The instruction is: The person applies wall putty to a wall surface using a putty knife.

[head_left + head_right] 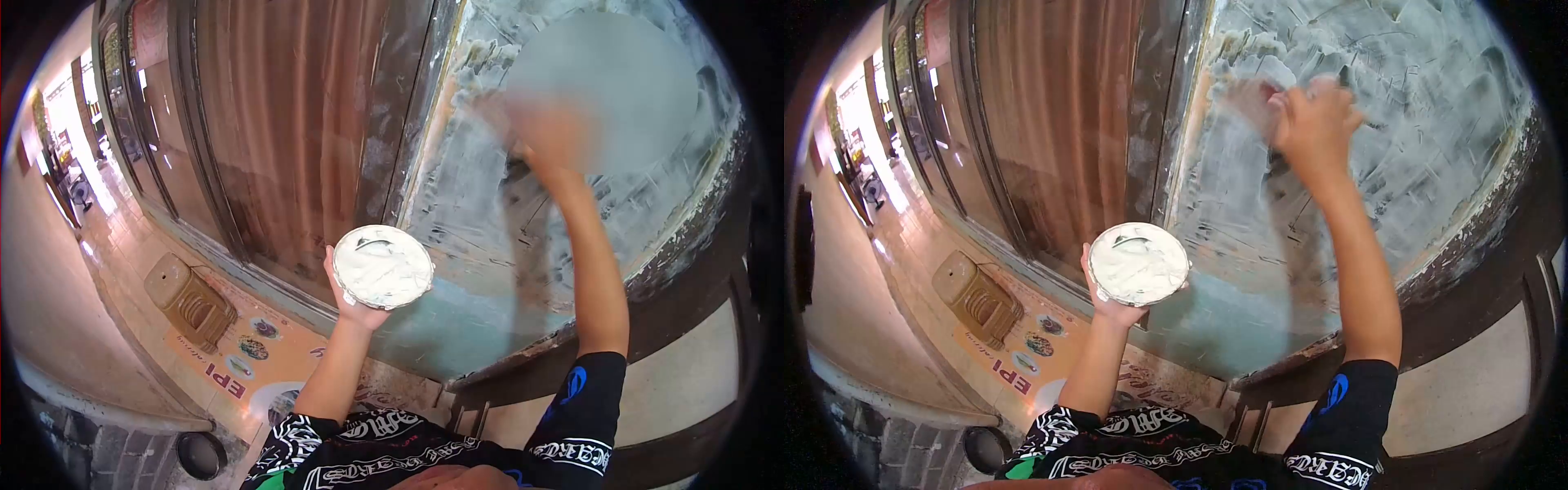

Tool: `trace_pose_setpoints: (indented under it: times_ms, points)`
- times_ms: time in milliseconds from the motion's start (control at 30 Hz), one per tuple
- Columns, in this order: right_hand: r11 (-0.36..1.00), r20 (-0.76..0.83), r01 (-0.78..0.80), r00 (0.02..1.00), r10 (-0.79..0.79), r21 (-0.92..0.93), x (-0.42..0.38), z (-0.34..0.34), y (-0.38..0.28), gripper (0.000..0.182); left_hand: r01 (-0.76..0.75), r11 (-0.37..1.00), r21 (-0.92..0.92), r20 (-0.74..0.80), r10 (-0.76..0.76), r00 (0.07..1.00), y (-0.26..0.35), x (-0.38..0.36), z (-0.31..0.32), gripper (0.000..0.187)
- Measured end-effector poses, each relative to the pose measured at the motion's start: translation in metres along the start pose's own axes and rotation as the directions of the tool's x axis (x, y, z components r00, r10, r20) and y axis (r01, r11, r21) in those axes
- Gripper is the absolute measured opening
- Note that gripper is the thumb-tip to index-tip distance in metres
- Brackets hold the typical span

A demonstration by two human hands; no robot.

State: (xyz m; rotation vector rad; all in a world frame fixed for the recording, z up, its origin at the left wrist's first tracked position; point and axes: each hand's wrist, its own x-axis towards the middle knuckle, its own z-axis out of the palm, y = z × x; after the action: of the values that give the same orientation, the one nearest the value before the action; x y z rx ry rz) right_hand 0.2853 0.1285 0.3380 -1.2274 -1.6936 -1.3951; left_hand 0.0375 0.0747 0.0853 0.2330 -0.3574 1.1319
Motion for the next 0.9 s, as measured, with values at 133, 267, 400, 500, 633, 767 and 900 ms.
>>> trace_pose_setpoints:
  times_ms: [133,267,400,500,633,767,900]
  points:
    - [0.993,-0.026,-0.025,0.999,0.028,0.113,-0.016,-0.013,-0.003,0.018,-0.021,0.997,0.069,-0.031,0.023,0.999,0.003,-0.006,0.002,0.087]
    - [0.943,0.429,0.236,0.845,-0.318,0.236,-0.134,0.032,-0.048,0.018,-0.064,0.989,0.132,-0.081,0.075,0.994,0.008,-0.011,0.006,0.088]
    - [0.963,0.367,0.246,0.891,-0.268,0.106,-0.106,0.035,-0.021,0.024,-0.063,0.987,0.146,-0.086,0.076,0.993,0.009,-0.009,0.005,0.089]
    - [0.996,0.189,-0.083,0.978,0.09,-0.045,-0.014,-0.006,0.033,0.025,-0.048,0.986,0.162,-0.083,0.062,0.995,0.006,-0.008,0.006,0.089]
    - [0.967,-0.087,-0.229,0.972,0.22,-0.111,0.02,-0.041,0.086,0.028,-0.016,0.99,0.14,-0.054,0.024,0.998,0.003,-0.01,0.009,0.089]
    - [0.983,0.195,-0.109,0.978,0.079,0.149,-0.033,-0.038,0.033,0.017,-0.037,0.989,0.146,-0.089,0.05,0.995,0.005,-0.008,0.003,0.089]
    - [0.978,0.495,0.055,0.856,-0.151,0.203,-0.079,-0.011,-0.006,0.02,-0.018,0.99,0.139,-0.053,0.025,0.998,0.001,-0.003,0.005,0.089]
